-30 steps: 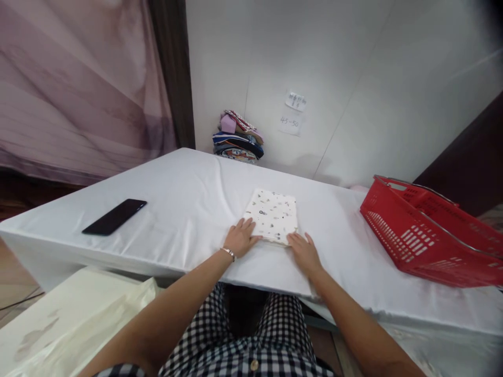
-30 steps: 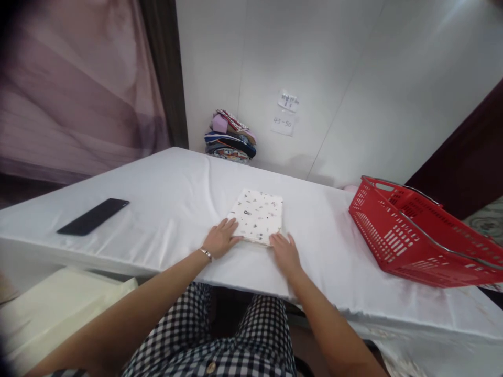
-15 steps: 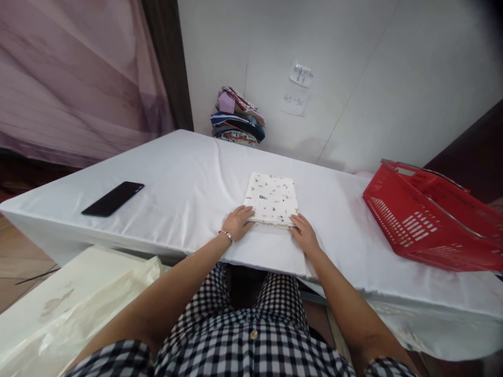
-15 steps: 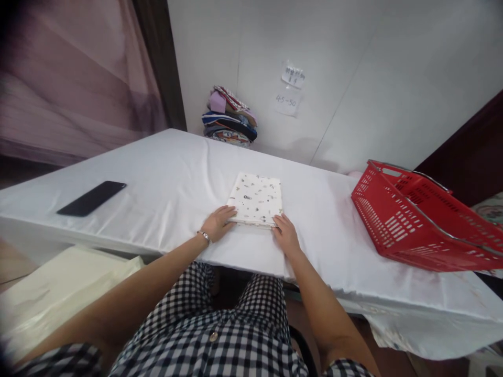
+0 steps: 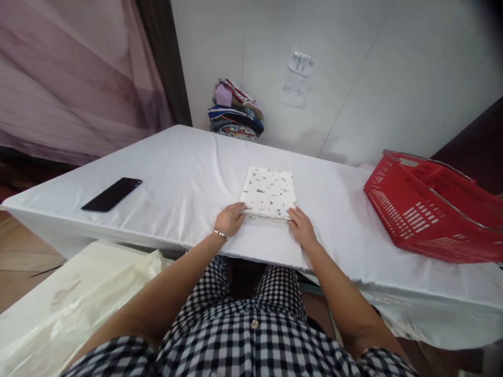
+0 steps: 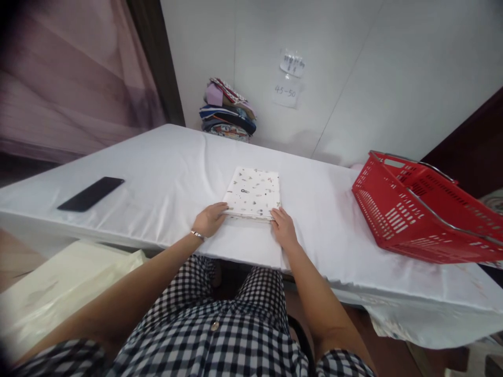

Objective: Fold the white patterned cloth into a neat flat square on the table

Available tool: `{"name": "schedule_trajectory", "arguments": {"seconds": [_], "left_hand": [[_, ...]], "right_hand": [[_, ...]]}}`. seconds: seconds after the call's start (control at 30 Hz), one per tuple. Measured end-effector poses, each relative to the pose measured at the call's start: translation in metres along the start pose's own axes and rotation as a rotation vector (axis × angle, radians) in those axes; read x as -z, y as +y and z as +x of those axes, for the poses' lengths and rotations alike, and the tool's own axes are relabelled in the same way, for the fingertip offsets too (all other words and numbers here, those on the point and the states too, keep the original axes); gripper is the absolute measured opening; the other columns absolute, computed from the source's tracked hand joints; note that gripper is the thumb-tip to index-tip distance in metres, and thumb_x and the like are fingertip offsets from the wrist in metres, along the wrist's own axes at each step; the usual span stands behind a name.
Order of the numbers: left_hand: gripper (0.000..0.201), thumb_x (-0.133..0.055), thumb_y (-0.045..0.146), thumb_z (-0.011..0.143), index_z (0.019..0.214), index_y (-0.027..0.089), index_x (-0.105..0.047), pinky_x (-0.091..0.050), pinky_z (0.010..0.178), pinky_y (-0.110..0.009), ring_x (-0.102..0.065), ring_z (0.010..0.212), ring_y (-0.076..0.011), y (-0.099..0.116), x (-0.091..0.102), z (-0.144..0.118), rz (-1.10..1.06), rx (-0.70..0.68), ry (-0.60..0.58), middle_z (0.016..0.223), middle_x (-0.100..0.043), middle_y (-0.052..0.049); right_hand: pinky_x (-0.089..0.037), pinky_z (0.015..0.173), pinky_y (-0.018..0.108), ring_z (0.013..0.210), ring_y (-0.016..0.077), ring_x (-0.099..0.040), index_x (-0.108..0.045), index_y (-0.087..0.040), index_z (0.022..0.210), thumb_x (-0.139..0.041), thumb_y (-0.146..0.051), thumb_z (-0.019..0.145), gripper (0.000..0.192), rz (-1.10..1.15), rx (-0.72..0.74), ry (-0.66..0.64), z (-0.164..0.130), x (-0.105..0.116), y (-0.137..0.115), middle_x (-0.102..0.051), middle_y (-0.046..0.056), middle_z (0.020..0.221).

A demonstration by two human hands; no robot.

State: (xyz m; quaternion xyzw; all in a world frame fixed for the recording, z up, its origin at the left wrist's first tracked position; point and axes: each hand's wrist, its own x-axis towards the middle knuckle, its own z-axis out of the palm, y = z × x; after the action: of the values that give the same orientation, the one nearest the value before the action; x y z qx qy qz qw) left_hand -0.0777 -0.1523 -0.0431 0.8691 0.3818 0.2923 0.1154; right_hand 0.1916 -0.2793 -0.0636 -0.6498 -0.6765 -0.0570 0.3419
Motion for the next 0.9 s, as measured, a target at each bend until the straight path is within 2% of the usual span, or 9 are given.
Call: {"name": "schedule_trajectory", "arguments": {"seconds": [0.2,0.43,0.6,0.73,0.9], "left_hand": [[0.037,-0.046,0.015,0.077,0.11,0.023,-0.061,-0.046,0.096,-0.032,-0.054,0.111,-0.0181,0.0052,0.0028,-0.0018,0.011,0.04,-0.017,0.123,-0.058,0.0],[0.042,-0.05,0.021,0.078,0.121,0.023,-0.054,-0.048,0.093,-0.035,-0.05,0.116,-0.0229,0.0066,0.0012,0.0003,0.033,0.067,-0.085,0.135,-0.047,-0.004],[0.037,-0.047,0.023,0.083,0.119,0.023,-0.056,-0.046,0.095,-0.036,-0.049,0.117,-0.023,0.0028,-0.0015,0.0026,0.022,0.082,-0.1,0.132,-0.05,-0.003],[0.036,-0.043,0.018,0.083,0.115,0.023,-0.06,-0.046,0.096,-0.035,-0.05,0.115,-0.0219,0.0015,-0.0019,0.0026,0.006,0.105,-0.11,0.128,-0.054,-0.002],[0.037,-0.042,0.016,0.082,0.114,0.023,-0.06,-0.048,0.091,-0.036,-0.051,0.113,-0.0222,0.0042,-0.0004,0.002,0.035,0.099,-0.093,0.127,-0.055,-0.002]], "right_hand": [[-0.037,0.102,0.047,0.123,0.0251,-0.043,-0.056,-0.021,0.12,-0.044,-0.02,0.085,0.037,-0.056,0.015,-0.002,-0.0006,0.0004,-0.0001,-0.058,0.005,0.122],[-0.037,0.1,0.048,0.125,0.0261,-0.041,-0.055,-0.022,0.121,-0.042,-0.023,0.087,0.037,-0.057,-0.005,-0.023,-0.0017,0.0003,0.0003,-0.056,0.006,0.124],[-0.035,0.098,0.048,0.125,0.0266,-0.04,-0.054,-0.022,0.12,-0.042,-0.024,0.087,0.035,-0.108,-0.006,-0.034,-0.0017,0.0022,-0.0036,-0.056,0.007,0.125],[-0.028,0.1,0.051,0.124,0.0253,-0.041,-0.055,-0.024,0.118,-0.04,-0.022,0.088,0.033,-0.176,-0.037,-0.044,-0.0022,0.0034,-0.007,-0.056,0.006,0.125],[-0.025,0.101,0.051,0.123,0.0244,-0.042,-0.056,-0.024,0.117,-0.04,-0.023,0.089,0.032,-0.198,-0.039,-0.045,-0.0019,0.0043,-0.0092,-0.057,0.006,0.124]]}}
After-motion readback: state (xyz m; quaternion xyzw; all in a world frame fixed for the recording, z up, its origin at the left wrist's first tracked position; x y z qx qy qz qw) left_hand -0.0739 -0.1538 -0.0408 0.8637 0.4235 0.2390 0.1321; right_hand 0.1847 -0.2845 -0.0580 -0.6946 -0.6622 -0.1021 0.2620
